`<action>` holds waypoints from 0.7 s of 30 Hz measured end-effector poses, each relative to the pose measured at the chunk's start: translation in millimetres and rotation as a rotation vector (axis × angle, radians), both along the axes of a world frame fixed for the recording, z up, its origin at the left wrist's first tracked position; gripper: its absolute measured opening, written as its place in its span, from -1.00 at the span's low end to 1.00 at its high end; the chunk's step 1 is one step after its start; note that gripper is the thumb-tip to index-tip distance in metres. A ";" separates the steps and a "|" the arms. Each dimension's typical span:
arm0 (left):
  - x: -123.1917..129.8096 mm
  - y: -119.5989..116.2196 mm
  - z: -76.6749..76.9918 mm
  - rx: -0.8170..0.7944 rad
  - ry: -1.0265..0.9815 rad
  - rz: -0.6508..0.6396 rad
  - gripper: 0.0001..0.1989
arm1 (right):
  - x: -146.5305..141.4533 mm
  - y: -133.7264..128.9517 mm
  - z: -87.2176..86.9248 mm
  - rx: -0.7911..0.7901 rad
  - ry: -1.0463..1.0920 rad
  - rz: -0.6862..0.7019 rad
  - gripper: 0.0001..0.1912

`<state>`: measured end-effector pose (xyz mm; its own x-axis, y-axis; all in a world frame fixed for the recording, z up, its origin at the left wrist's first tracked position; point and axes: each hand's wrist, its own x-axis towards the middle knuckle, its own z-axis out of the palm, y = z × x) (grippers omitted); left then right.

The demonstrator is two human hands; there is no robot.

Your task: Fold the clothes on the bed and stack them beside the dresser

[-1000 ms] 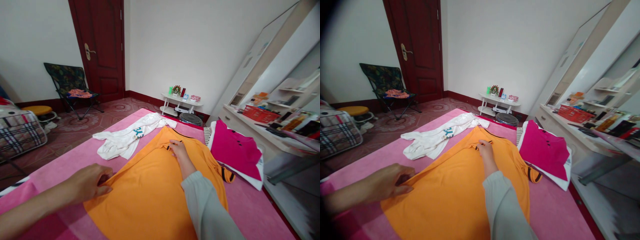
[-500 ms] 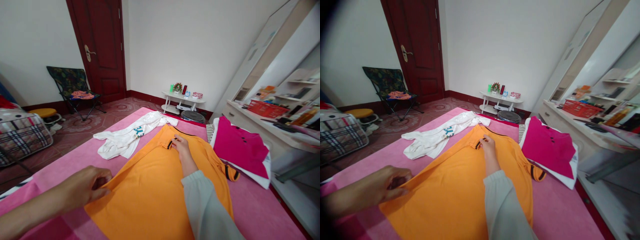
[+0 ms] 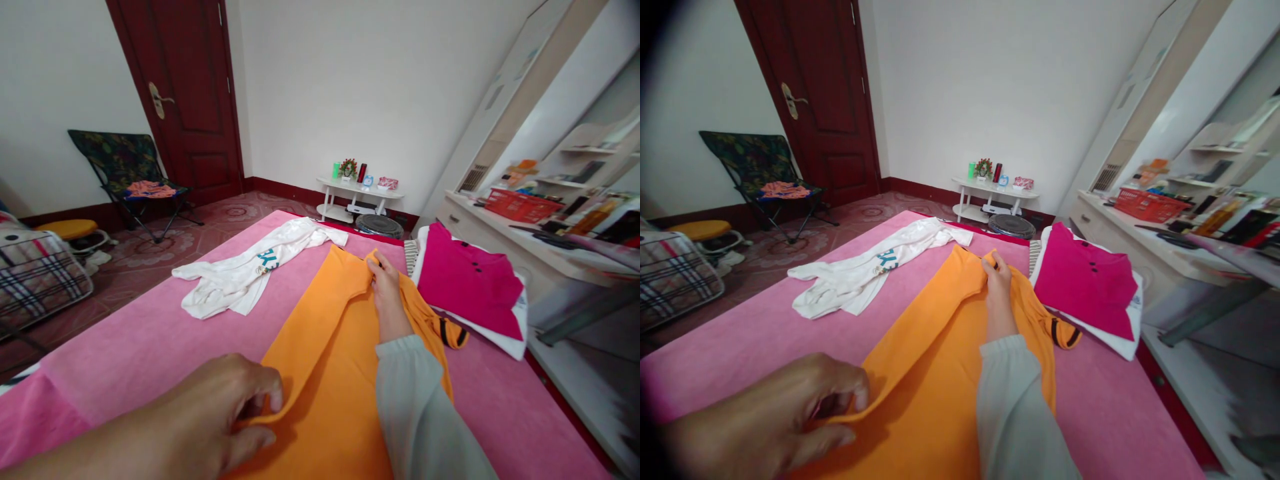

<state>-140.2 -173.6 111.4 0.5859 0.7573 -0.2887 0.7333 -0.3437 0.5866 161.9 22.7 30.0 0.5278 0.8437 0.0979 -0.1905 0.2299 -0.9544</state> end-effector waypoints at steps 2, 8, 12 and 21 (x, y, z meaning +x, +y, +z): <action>11.2 -1.3 6.9 -0.048 0.056 -0.126 -0.94 | 5.9 2.1 -7.9 -0.038 -0.055 -0.052 -0.40; 48.3 31.5 7.6 -0.347 -0.090 -0.427 -0.89 | 11.7 3.0 -22.4 -0.108 -0.299 -0.065 -0.61; 88.6 89.3 -29.1 0.139 -0.265 -0.180 -0.72 | 7.9 2.7 -21.5 -0.111 -0.376 -0.065 -0.61; 119.6 146.9 -101.5 0.569 0.044 -0.031 -0.39 | -9.3 -26.9 -9.3 -0.335 -1.008 -0.515 -0.44</action>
